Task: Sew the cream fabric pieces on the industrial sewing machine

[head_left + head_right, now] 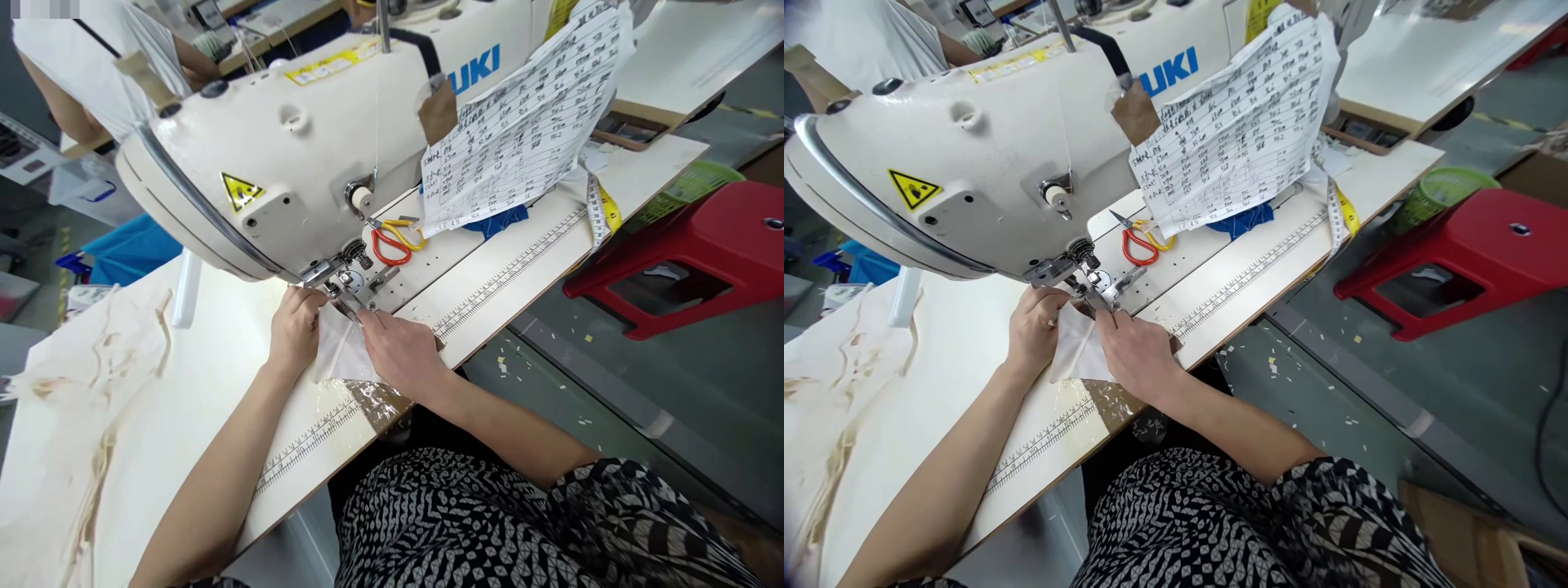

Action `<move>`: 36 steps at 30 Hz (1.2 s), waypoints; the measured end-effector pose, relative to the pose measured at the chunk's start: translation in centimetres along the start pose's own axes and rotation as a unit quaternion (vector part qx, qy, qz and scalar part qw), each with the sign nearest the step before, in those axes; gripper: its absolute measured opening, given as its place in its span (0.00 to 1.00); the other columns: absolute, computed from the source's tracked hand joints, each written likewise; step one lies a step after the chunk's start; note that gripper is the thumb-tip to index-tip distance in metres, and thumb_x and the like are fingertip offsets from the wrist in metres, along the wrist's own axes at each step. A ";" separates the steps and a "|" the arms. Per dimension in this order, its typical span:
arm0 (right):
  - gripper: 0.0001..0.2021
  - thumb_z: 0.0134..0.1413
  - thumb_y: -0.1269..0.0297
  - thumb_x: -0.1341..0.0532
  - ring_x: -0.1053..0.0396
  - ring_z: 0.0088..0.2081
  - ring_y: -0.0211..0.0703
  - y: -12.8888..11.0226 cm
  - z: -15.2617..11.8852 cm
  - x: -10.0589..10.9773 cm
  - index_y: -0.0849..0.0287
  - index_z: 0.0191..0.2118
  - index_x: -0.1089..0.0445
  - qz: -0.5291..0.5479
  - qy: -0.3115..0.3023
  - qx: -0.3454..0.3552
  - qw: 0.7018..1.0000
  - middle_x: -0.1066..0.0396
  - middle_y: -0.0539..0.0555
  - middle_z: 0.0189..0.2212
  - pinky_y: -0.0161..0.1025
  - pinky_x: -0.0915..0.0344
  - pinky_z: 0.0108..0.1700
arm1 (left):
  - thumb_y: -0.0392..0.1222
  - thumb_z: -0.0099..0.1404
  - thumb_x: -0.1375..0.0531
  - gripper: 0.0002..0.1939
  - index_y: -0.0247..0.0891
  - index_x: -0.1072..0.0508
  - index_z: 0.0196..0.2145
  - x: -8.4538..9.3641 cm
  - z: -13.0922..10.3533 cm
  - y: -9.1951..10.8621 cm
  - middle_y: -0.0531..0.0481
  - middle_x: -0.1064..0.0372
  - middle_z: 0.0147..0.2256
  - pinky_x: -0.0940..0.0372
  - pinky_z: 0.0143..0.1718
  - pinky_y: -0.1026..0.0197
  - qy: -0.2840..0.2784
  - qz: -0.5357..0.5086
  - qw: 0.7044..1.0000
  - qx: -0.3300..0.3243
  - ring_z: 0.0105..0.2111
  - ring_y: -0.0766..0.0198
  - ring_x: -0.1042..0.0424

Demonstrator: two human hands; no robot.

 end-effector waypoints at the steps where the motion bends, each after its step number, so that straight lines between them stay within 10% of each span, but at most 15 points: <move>1: 0.16 0.71 0.73 0.52 0.27 0.35 0.47 0.0 0.1 0.0 0.63 0.58 0.35 0.000 -0.003 0.000 1.000 0.25 0.59 0.40 0.40 0.40 0.26 | 0.42 0.71 0.46 0.08 0.41 0.30 0.35 0.0 0.0 0.1 0.47 0.27 0.37 0.33 0.39 0.55 -0.014 0.008 1.000 -0.001 0.37 0.60 0.30; 15: 0.10 0.63 0.73 0.50 0.28 0.26 0.44 1.1 -10.0 1.4 0.62 0.45 0.34 0.185 0.067 -0.018 0.980 0.26 0.53 0.29 0.38 0.39 0.27 | 0.35 0.66 0.49 0.16 0.34 0.25 0.47 0.5 -0.6 3.6 0.37 0.31 0.48 0.29 0.48 0.44 -0.159 0.076 0.983 -0.047 0.48 0.48 0.34; 24: 0.15 0.68 0.72 0.54 0.25 0.35 0.45 1.5 -10.0 2.1 0.62 0.52 0.34 0.110 0.066 0.023 0.991 0.24 0.57 0.43 0.39 0.34 0.31 | 0.38 0.71 0.52 0.21 0.29 0.28 0.55 -0.1 -2.4 5.3 0.37 0.30 0.54 0.33 0.56 0.45 -0.109 0.047 0.993 0.013 0.55 0.49 0.33; 36: 0.14 0.66 0.76 0.53 0.28 0.30 0.42 1.6 -8.6 2.7 0.63 0.47 0.32 0.034 0.069 0.061 0.995 0.25 0.55 0.36 0.37 0.40 0.27 | 0.41 0.73 0.57 0.26 0.20 0.34 0.59 -0.2 -2.5 5.4 0.32 0.35 0.58 0.42 0.65 0.47 -0.152 0.064 0.986 0.033 0.62 0.50 0.39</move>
Point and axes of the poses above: each hand's wrist, its own z-axis towards the middle knuckle, its own x-axis out of the back of the hand, y = z × x, the point moved 4 cm from there along z, towards the middle knuckle
